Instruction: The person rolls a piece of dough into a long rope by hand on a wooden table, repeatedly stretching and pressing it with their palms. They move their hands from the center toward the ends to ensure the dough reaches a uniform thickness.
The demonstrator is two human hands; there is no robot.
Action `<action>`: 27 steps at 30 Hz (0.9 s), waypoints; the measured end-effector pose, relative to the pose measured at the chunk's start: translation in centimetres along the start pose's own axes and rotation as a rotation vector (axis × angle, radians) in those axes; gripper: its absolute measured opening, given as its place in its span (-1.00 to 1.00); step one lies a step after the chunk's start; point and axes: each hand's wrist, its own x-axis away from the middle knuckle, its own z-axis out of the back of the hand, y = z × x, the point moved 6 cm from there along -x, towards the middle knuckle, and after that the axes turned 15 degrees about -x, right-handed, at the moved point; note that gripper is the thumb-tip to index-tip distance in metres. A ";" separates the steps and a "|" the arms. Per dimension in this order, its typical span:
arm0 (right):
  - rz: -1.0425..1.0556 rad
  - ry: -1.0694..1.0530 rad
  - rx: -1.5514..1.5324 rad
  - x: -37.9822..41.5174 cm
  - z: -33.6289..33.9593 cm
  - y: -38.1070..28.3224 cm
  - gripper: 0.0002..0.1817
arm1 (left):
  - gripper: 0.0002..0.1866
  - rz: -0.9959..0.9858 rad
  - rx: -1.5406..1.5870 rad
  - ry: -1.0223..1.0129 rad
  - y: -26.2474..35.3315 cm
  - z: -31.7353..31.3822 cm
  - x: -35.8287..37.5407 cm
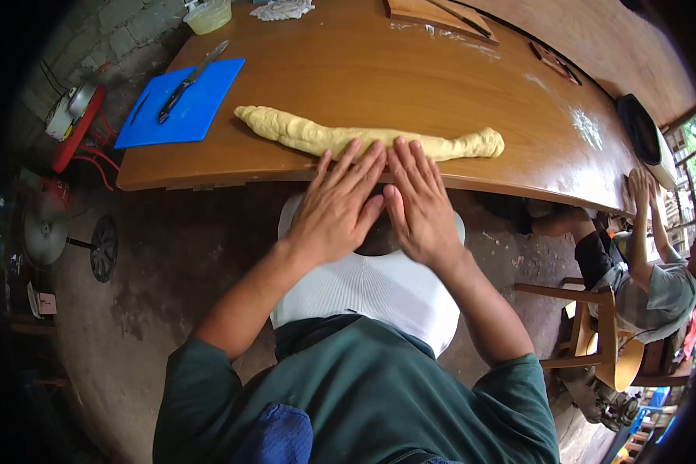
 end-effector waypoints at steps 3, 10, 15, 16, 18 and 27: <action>-0.017 0.016 0.125 -2.3 -0.4 2.0 -0.31 | -0.37 0.000 -0.045 0.007 -1.9 -1.4 -1.6; -0.265 -0.010 0.071 -11.8 -1.4 7.9 -0.18 | -0.34 0.154 -0.016 -0.030 -7.9 -4.6 -10.2; -0.423 -0.051 0.161 -18.9 -2.3 12.8 -0.11 | -0.33 0.283 -0.290 -0.070 -12.5 -7.6 -17.5; -0.469 -0.036 0.146 -20.3 -2.2 13.8 -0.10 | -0.33 0.323 -0.304 -0.094 -13.3 -7.9 -18.9; -0.483 -0.022 0.129 -22.7 -2.3 15.4 -0.10 | -0.32 0.380 -0.297 -0.107 -14.5 -8.5 -21.1; -0.467 0.020 0.115 -29.8 -3.1 21.6 -0.19 | -0.25 0.460 -0.302 -0.044 -19.7 -10.8 -28.8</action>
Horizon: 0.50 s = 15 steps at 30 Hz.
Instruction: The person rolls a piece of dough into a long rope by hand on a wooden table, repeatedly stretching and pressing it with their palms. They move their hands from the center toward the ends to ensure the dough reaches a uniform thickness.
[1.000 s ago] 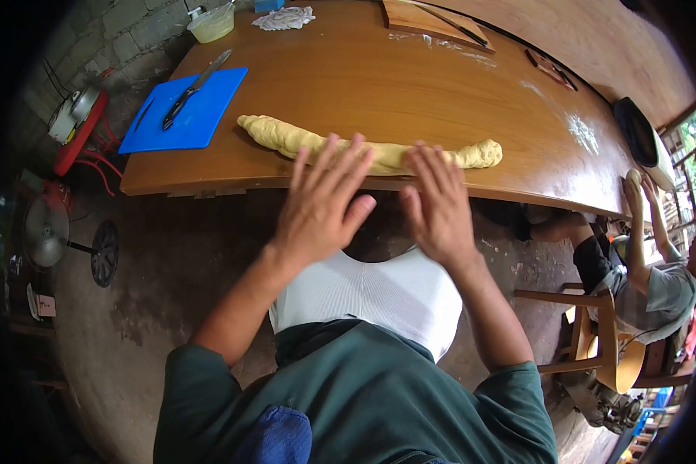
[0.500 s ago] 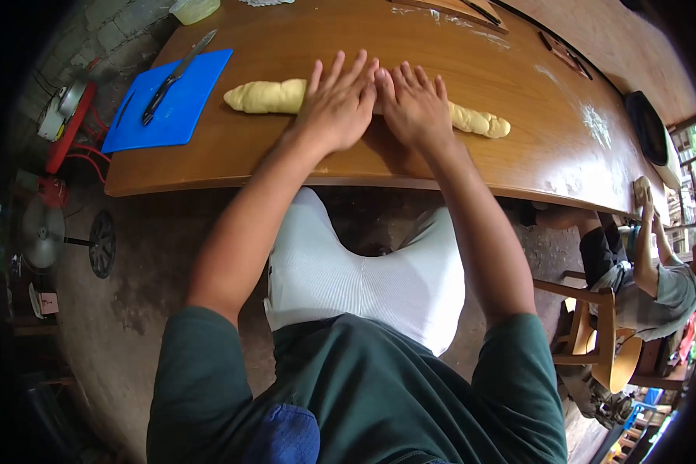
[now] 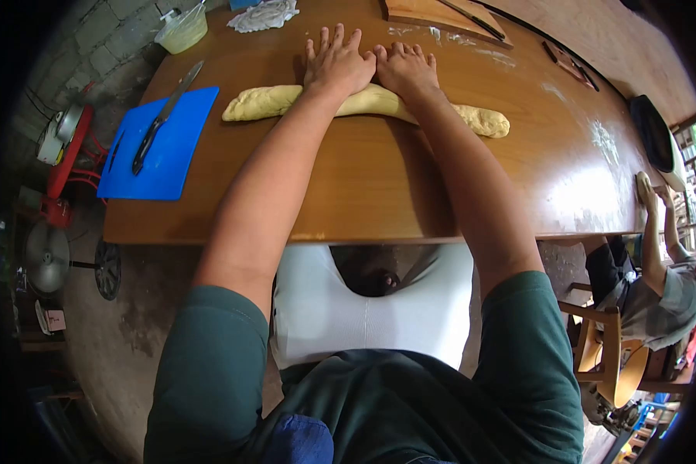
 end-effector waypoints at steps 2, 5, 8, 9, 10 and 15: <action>0.017 0.039 0.016 -1.9 -0.4 0.4 -0.21 | -0.24 0.007 -0.001 -0.031 0.1 -0.7 -1.6; 0.091 0.158 0.043 -4.3 -0.7 0.7 -0.31 | -0.27 0.014 0.021 -0.069 0.1 -2.0 -3.9; 0.092 0.169 0.027 -5.2 -0.3 0.6 -0.41 | -0.39 -0.041 0.053 -0.014 0.3 -3.0 -5.5; 0.145 0.222 0.019 -5.1 0.0 0.3 -0.47 | -0.49 -0.069 0.080 0.074 0.3 -2.7 -5.7; 0.198 0.274 0.010 -4.8 0.2 0.0 -0.53 | -0.56 -0.097 0.105 0.161 0.4 -2.3 -5.6; 0.364 0.283 -0.036 -1.7 1.2 -1.6 -0.59 | -0.63 -0.079 0.250 0.092 0.2 0.8 -1.5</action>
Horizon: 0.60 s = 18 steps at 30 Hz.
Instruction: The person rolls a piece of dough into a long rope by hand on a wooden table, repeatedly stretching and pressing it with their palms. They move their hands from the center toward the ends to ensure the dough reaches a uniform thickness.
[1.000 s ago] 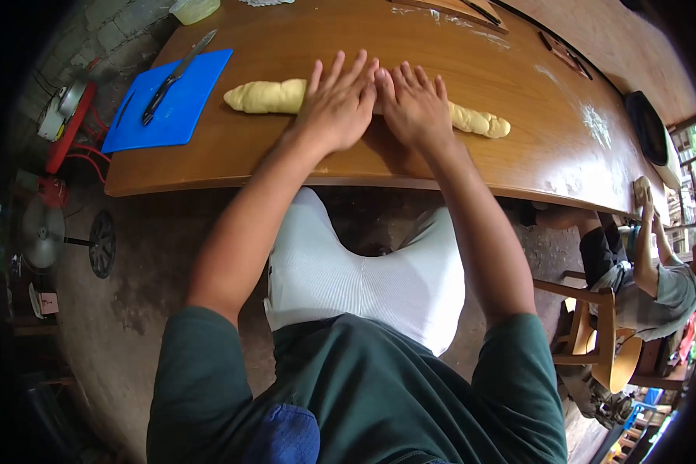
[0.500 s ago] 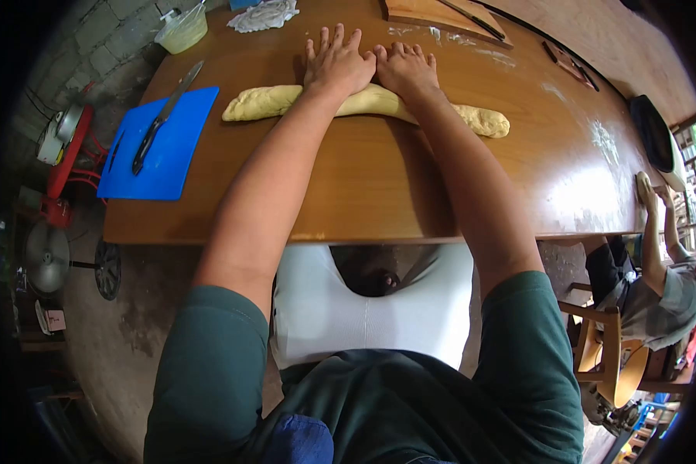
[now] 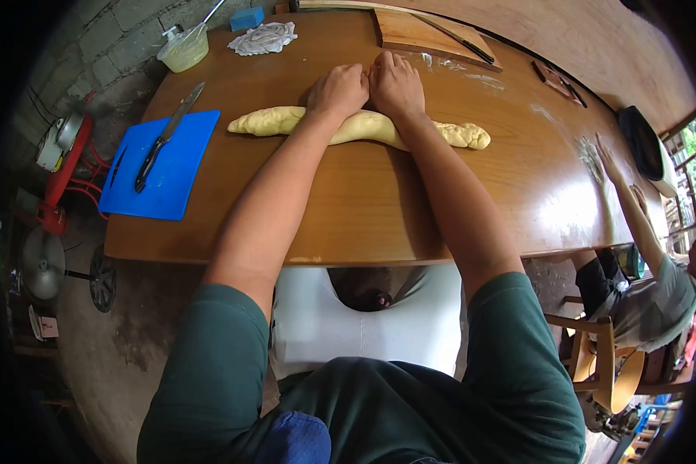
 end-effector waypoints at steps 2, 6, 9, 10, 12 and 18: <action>0.047 -0.002 -0.036 1.6 0.9 -1.0 -0.60 | -0.61 0.024 0.024 -0.051 0.4 0.9 2.0; -0.083 -0.094 0.038 5.4 2.6 -2.7 -0.43 | -0.53 -0.069 -0.088 -0.175 0.8 2.4 6.1; -0.212 -0.189 0.108 8.3 3.7 -3.6 -0.25 | -0.47 -0.129 -0.117 -0.143 1.0 3.2 9.4; -0.280 -0.227 0.096 9.5 4.0 -3.8 -0.15 | -0.45 -0.158 -0.124 -0.118 1.1 3.6 10.7; -0.259 -0.298 0.108 11.5 5.3 -5.0 -0.14 | -0.42 -0.191 -0.073 -0.154 0.9 4.6 12.8; 0.068 -0.232 0.101 20.7 9.7 -9.1 -0.23 | -0.33 -0.382 -0.038 -0.015 1.7 9.4 21.3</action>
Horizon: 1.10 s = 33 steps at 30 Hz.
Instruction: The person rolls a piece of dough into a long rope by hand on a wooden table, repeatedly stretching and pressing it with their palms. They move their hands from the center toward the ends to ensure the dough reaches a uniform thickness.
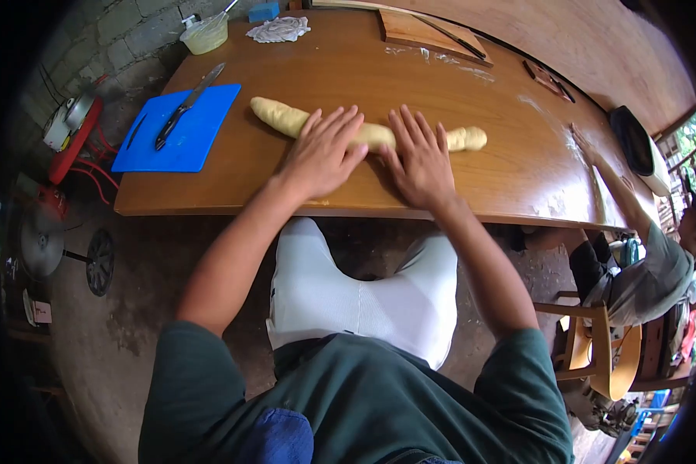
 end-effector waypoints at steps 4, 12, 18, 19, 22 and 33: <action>0.019 -0.036 0.013 6.7 2.1 -4.7 -0.22 | -0.23 0.008 -0.029 -0.020 4.6 4.6 5.3; 0.003 -0.089 -0.043 3.0 -2.5 -3.5 -0.19 | -0.27 0.062 0.207 -0.186 3.5 -0.1 1.5; -0.240 -0.164 -0.015 -8.8 -4.9 3.4 -0.12 | -0.13 0.224 0.153 -0.261 -2.5 -4.9 -7.6; -0.286 -0.169 -0.022 -10.5 -5.1 4.3 -0.10 | -0.11 0.250 0.132 -0.240 -3.6 -5.9 -9.2; -0.355 -0.115 -0.052 -15.4 -5.8 7.0 -0.07 | -0.12 0.367 0.096 -0.234 -6.4 -8.4 -13.5; -0.129 0.253 -0.009 -29.2 -7.7 14.1 -0.40 | -0.25 0.526 -0.055 0.064 -15.3 -13.7 -25.2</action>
